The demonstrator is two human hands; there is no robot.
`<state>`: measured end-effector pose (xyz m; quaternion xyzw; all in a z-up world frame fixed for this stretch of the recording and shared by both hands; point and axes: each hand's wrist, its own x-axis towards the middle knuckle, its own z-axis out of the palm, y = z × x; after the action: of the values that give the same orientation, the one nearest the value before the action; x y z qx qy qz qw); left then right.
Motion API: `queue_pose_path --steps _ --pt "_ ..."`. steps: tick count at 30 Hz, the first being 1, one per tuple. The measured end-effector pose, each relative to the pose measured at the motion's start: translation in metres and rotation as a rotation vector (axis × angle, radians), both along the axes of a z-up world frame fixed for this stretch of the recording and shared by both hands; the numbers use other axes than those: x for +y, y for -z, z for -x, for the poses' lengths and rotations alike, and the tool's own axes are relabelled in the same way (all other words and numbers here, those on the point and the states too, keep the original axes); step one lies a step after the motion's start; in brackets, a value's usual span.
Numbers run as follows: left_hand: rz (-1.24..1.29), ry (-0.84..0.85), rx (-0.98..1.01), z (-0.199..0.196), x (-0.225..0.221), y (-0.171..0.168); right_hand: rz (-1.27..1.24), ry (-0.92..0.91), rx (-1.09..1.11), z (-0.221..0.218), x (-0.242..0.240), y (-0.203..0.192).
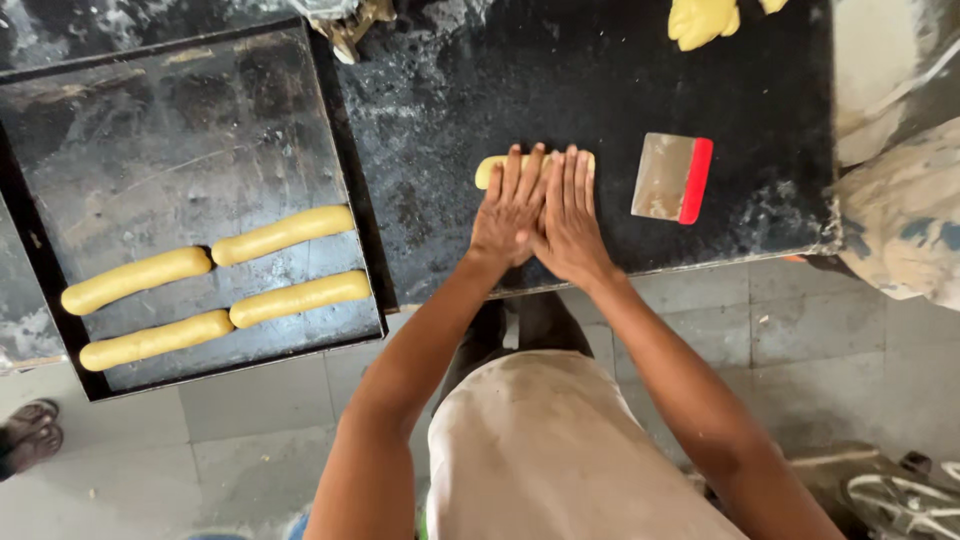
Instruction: The person takes portions of dough from a pile, rolls them into long cylinders by hand on a floured surface, and places them onto a metal tray.
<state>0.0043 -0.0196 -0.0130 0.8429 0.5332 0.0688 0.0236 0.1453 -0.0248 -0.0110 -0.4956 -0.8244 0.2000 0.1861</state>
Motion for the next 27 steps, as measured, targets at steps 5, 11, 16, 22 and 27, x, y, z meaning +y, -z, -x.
queue_pose_path --steps 5,11,16,22,27 --pt "0.13 0.048 0.101 -0.01 0.051 0.028 -0.018 0.116 -0.099 -0.011 0.029 0.011" --pt "-0.098 0.029 -0.073 -0.007 0.15 0.04 0.101 0.132 -0.14 -0.013 0.135 0.045" --pt "0.105 0.037 -0.125 -0.006 0.115 0.02 0.056 0.057 -0.194 -0.025 0.108 0.002" --pt "0.217 0.064 -0.206 0.041 0.076 0.003 -0.358 0.171 0.483 -0.027 0.159 -0.068" --pt "-0.007 0.113 -0.235 0.047 0.049 0.012 -0.415 0.042 -0.023 -0.014 0.176 -0.028"
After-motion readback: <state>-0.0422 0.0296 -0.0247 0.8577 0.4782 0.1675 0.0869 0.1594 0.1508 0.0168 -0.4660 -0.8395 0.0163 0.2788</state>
